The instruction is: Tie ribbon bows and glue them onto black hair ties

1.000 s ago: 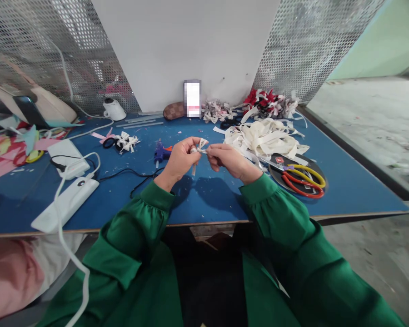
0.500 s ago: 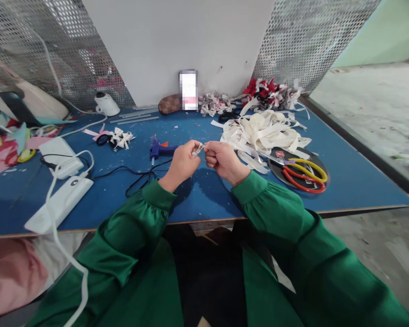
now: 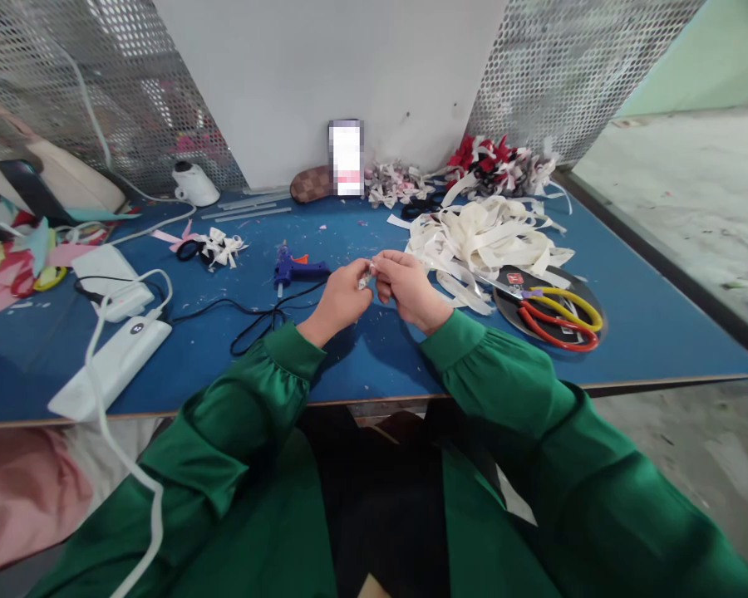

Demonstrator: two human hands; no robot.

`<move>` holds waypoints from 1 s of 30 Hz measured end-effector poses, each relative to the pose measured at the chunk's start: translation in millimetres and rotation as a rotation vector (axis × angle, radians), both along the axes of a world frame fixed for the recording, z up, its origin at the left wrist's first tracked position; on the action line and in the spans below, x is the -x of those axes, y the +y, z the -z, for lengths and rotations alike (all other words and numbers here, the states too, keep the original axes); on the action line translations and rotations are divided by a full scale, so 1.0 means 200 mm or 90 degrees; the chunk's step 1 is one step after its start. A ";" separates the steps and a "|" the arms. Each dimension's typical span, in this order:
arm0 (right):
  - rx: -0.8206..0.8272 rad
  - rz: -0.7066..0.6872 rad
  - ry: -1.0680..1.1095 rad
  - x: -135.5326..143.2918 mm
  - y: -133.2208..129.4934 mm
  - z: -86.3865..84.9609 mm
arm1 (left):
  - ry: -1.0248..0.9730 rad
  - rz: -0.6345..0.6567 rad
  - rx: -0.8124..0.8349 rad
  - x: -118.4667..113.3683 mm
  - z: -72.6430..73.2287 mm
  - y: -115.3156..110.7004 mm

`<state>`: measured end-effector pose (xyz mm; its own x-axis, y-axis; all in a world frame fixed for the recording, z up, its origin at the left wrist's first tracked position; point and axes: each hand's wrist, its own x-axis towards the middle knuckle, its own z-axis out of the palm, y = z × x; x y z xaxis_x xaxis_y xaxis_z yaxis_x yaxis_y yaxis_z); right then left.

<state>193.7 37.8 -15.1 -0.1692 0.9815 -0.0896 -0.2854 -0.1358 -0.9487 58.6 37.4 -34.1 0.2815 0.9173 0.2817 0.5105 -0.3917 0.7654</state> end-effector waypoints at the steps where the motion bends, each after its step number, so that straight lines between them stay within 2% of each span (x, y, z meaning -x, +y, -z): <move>1: -0.028 0.005 -0.022 -0.01 0.01 0.00 | -0.020 0.004 0.012 0.00 -0.01 0.00; 7: -0.109 0.053 -0.167 -0.07 0.06 -0.02 | -0.205 0.062 0.102 0.04 -0.10 0.01; 10: -0.109 -0.013 -0.185 -0.08 0.05 -0.03 | -0.265 0.057 0.123 0.05 -0.12 0.01; 14: -0.096 -0.166 -0.156 -0.08 0.02 -0.03 | -0.282 -0.005 0.118 0.06 -0.12 0.02; 17: -0.085 -0.150 -0.156 -0.08 0.02 -0.03 | -0.267 -0.045 0.099 0.06 -0.13 0.01; 21: -0.057 -0.122 -0.168 -0.06 0.02 -0.02 | -0.252 -0.052 0.088 0.05 -0.15 -0.01; 24: -0.072 -0.134 -0.187 -0.06 0.02 -0.02 | -0.256 -0.074 0.078 0.05 -0.14 0.00; 30: -0.224 -0.169 -0.297 -0.04 -0.01 0.01 | -0.227 -0.109 0.032 0.07 -0.05 0.04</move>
